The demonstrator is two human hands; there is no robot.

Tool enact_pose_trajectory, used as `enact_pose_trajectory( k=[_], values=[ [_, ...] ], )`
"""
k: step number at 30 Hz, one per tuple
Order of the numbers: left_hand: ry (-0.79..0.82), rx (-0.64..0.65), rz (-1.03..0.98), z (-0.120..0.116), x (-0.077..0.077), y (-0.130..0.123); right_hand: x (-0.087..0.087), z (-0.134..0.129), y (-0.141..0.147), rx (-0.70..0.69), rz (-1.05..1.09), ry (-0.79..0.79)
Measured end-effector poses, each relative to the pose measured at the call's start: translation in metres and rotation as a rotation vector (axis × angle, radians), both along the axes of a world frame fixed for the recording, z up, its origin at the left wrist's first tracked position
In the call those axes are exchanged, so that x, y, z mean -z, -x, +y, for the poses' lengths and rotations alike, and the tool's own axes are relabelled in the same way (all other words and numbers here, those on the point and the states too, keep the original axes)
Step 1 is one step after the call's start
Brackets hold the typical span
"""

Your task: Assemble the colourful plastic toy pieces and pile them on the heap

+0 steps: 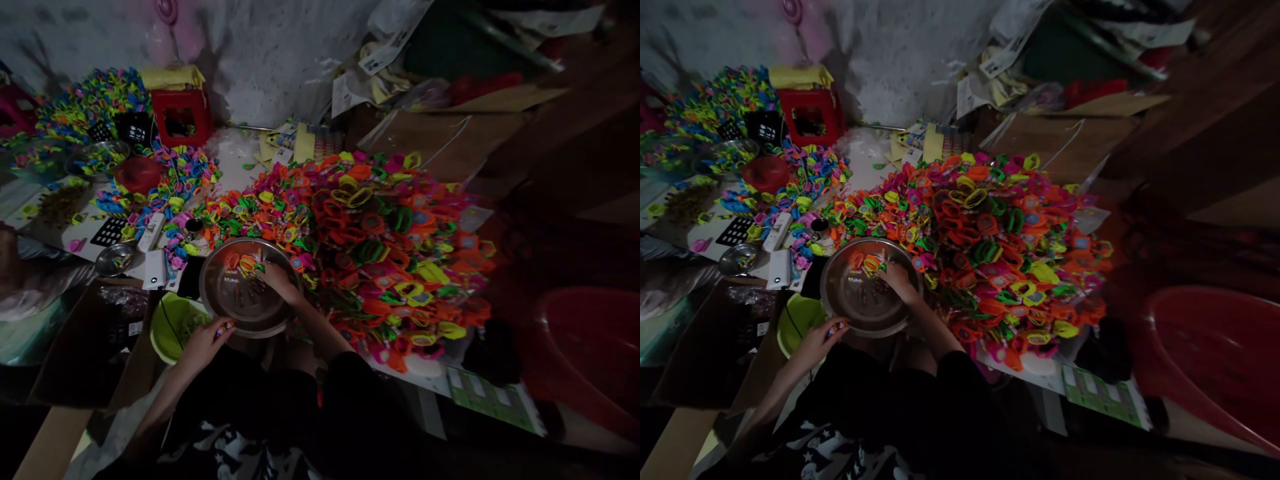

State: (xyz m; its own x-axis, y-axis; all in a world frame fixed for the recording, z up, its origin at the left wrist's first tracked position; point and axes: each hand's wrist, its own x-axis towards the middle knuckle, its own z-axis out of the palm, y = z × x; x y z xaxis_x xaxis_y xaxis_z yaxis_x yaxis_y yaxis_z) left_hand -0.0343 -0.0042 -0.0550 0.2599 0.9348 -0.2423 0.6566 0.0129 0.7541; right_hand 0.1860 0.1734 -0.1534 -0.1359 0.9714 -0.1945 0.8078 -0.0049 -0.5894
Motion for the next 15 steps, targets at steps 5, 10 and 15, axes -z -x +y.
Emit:
enact_pose_trajectory(
  k=[5,10,15],
  values=[
    [-0.041,0.006,-0.005,0.002,0.008,0.002,0.0,-0.014,-0.003,-0.145,0.299,0.044],
    [-0.094,-0.043,-0.034,0.011,0.006,0.0,-0.026,-0.042,-0.002,-0.265,0.695,0.182],
    [-0.081,-0.085,-0.069,0.018,-0.003,-0.007,-0.054,-0.071,0.005,-0.325,0.987,0.317]
  ],
)
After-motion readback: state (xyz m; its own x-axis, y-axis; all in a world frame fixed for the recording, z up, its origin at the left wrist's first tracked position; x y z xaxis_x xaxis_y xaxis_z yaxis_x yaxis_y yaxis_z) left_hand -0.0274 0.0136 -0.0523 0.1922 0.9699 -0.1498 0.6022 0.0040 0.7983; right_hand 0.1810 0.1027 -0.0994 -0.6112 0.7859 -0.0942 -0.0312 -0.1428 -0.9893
